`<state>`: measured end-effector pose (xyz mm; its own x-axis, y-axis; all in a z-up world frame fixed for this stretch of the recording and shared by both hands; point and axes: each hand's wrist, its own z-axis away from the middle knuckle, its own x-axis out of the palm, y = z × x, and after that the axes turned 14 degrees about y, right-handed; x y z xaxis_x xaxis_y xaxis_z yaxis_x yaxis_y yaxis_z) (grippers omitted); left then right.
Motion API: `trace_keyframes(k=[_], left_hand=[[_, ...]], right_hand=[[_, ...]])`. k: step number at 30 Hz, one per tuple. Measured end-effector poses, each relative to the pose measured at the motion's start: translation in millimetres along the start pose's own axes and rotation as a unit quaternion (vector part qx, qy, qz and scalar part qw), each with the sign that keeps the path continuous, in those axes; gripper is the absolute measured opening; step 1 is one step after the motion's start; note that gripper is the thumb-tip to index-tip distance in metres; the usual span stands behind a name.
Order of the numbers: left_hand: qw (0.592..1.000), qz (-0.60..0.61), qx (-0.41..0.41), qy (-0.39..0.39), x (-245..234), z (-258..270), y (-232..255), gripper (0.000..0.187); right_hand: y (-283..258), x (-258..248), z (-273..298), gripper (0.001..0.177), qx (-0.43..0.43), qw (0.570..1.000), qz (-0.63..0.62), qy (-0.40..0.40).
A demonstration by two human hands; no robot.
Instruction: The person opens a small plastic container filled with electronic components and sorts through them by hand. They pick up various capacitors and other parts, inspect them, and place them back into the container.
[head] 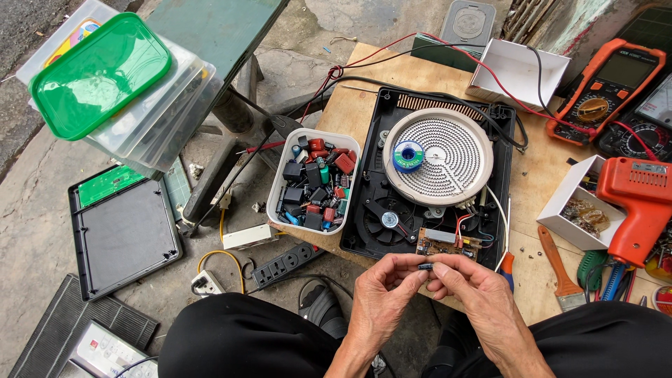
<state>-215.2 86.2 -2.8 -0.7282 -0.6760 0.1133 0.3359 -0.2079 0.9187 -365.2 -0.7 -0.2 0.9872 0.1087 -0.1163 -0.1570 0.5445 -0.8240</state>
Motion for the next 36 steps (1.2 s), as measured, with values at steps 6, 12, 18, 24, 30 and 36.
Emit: trace_keyframes(k=[6,12,18,24,30,36], left_hand=[[1.000,-0.014,-0.007,-0.003,-2,-1,-4,0.024],[1.000,-0.014,-0.006,-0.001,-1,-2,-7,0.023],[1.000,-0.022,-0.008,0.001,-2,-4,-7,0.023],[0.999,-0.031,-0.014,0.001,-3,-3,-6,0.023],[0.999,-0.029,0.000,0.017,-4,6,14,0.018],[0.883,-0.319,0.344,-0.026,-60,22,83,0.030]], right_hand=[[-1,2,2,0.031,0.007,1.000,-0.008,0.010],[1,2,1,0.031,0.006,1.000,-0.013,0.005],[-2,5,2,0.031,0.022,1.000,-0.013,0.013],[0,5,1,0.032,0.024,1.000,-0.018,0.010],[-14,11,12,0.028,0.024,0.999,0.011,0.020],[13,19,-7,0.022,-0.050,0.997,-0.058,-0.015]])
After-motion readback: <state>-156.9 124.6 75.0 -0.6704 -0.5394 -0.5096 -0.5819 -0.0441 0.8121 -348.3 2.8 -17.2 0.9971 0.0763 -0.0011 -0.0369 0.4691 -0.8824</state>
